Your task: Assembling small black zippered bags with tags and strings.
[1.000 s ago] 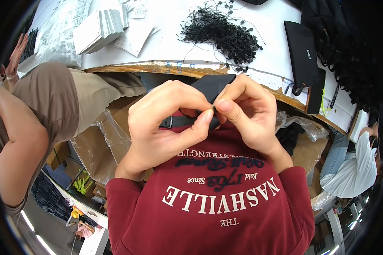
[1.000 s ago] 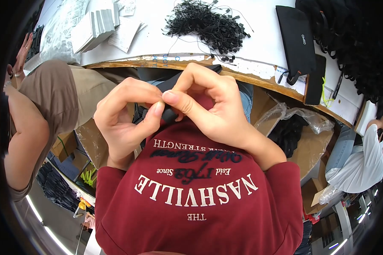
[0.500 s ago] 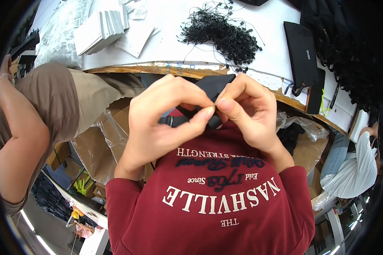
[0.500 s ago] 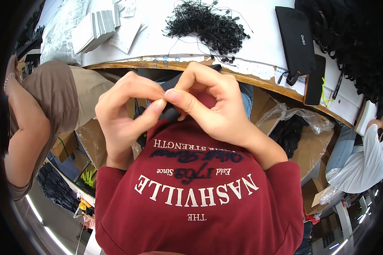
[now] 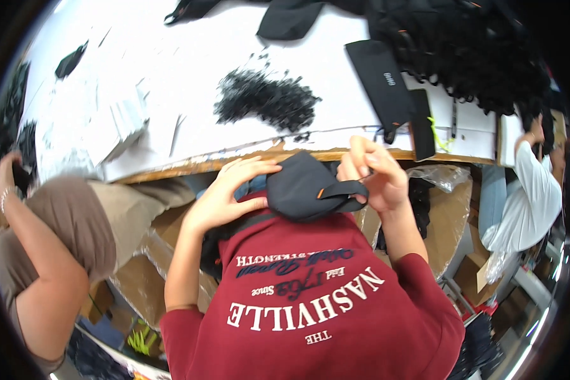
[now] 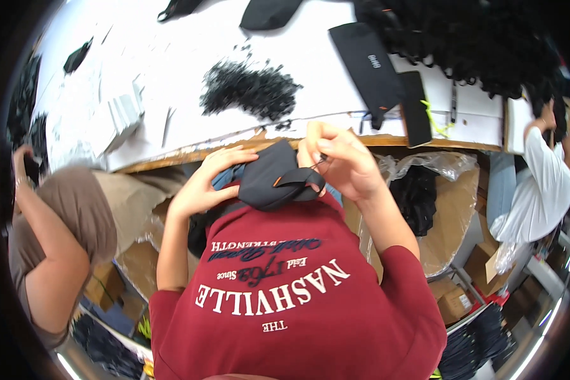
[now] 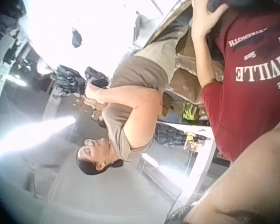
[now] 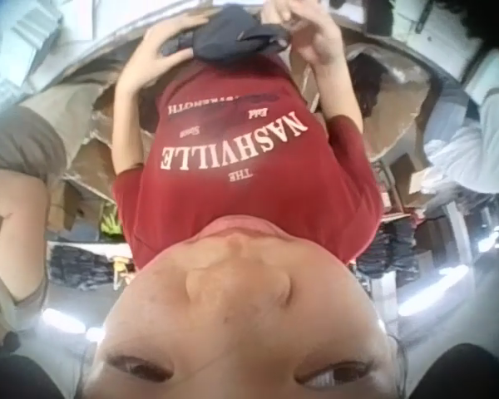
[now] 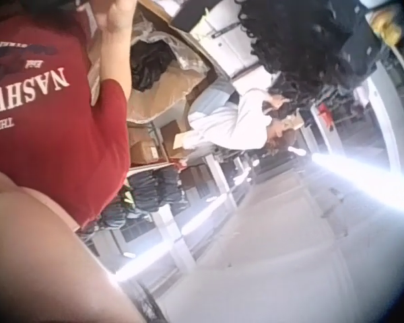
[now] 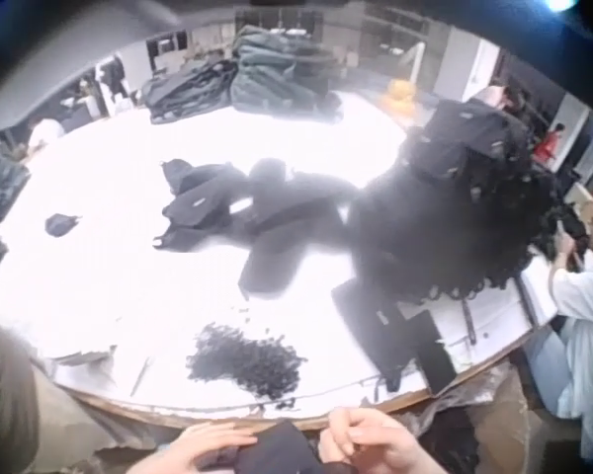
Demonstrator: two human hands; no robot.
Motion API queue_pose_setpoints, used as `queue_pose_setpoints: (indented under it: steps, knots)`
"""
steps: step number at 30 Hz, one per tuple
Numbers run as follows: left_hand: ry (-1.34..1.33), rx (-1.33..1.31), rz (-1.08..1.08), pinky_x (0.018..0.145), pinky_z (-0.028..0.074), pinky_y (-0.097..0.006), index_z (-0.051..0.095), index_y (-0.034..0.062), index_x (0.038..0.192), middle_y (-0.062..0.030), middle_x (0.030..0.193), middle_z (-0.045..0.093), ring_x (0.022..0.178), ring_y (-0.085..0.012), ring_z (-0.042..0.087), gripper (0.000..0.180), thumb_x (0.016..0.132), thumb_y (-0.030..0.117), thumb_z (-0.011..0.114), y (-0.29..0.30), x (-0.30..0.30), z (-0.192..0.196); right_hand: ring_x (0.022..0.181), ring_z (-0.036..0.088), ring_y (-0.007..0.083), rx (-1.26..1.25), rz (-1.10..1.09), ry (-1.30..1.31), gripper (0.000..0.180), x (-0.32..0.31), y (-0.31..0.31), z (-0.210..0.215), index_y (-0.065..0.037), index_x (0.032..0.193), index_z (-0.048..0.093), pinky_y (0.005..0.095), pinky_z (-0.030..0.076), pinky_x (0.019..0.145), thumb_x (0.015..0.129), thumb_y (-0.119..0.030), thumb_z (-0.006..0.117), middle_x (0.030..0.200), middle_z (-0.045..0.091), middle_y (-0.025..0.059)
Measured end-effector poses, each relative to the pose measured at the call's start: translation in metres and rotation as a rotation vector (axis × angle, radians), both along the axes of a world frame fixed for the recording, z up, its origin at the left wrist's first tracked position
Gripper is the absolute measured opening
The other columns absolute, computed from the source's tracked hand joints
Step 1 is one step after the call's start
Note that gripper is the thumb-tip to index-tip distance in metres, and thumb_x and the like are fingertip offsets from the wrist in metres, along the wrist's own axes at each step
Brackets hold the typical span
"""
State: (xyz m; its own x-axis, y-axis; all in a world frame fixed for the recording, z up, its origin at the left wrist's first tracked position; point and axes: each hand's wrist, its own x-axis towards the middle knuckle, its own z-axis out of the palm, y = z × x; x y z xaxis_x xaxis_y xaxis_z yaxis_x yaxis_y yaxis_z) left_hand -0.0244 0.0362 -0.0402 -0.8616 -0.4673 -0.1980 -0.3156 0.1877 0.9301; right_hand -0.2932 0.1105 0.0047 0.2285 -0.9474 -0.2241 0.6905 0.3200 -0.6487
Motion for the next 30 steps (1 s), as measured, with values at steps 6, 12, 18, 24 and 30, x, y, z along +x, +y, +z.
queue_pose_setpoints:
  steps: [6, 12, 18, 24, 30]
  knots:
    - [0.058, -0.247, 0.094, 0.087, 0.045, -0.036, 0.064, 0.0028, 0.101, -0.0118, 0.100, 0.065, 0.099, -0.0293, 0.060, 0.026, 0.075, 0.002, 0.063, -0.008, -0.036, 0.011, 0.070, 0.053, 0.0108, -0.012, -0.301, 0.579, 0.016, -0.047, 0.020, 0.004, -0.003, 0.092, 0.054, 0.0234, 0.042, 0.064, 0.094, -0.017, 0.046, 0.079, 0.058, 0.0064]
    - [0.111, -0.297, -0.112, 0.067, 0.045, -0.040, 0.059, 0.0004, 0.086, -0.0165, 0.077, 0.057, 0.074, -0.0356, 0.056, 0.017, 0.087, 0.018, 0.060, -0.043, -0.091, 0.056, 0.112, 0.054, 0.0243, -0.343, -0.121, 1.405, 0.071, -0.065, 0.014, 0.042, -0.007, 0.128, 0.052, 0.0350, 0.039, 0.098, 0.068, -0.035, 0.079, 0.121, 0.057, 0.0094]
    - [0.140, -0.229, -0.213, 0.067, 0.045, -0.035, 0.061, -0.0010, 0.089, -0.0158, 0.075, 0.059, 0.070, -0.0310, 0.056, 0.017, 0.089, 0.016, 0.059, -0.076, -0.133, 0.064, 0.091, 0.056, 0.0197, -0.339, 0.134, 1.684, 0.038, -0.071, -0.011, 0.025, -0.006, 0.105, 0.064, 0.0317, 0.043, 0.081, 0.070, -0.017, 0.075, 0.096, 0.056, 0.0070]
    - [0.250, -0.220, 0.211, 0.088, 0.043, -0.029, 0.061, 0.0031, 0.110, -0.0053, 0.105, 0.065, 0.097, -0.0146, 0.059, 0.025, 0.095, 0.020, 0.052, -0.103, -0.119, 0.053, 0.081, 0.056, 0.0201, -0.022, -0.280, 1.438, 0.030, -0.111, -0.020, -0.016, 0.003, 0.083, 0.062, 0.0285, 0.045, 0.073, 0.076, -0.023, 0.075, 0.087, 0.058, 0.0077]
    - [0.123, -0.232, 0.480, 0.087, 0.044, -0.031, 0.061, 0.0037, 0.108, -0.0061, 0.107, 0.063, 0.096, -0.0167, 0.058, 0.023, 0.091, 0.018, 0.059, -0.100, -0.049, 0.038, 0.100, 0.056, 0.0337, 0.102, -0.396, 1.853, 0.052, -0.128, -0.038, -0.066, 0.000, 0.103, 0.058, 0.0386, 0.046, 0.087, 0.074, -0.039, 0.075, 0.107, 0.060, 0.0179]
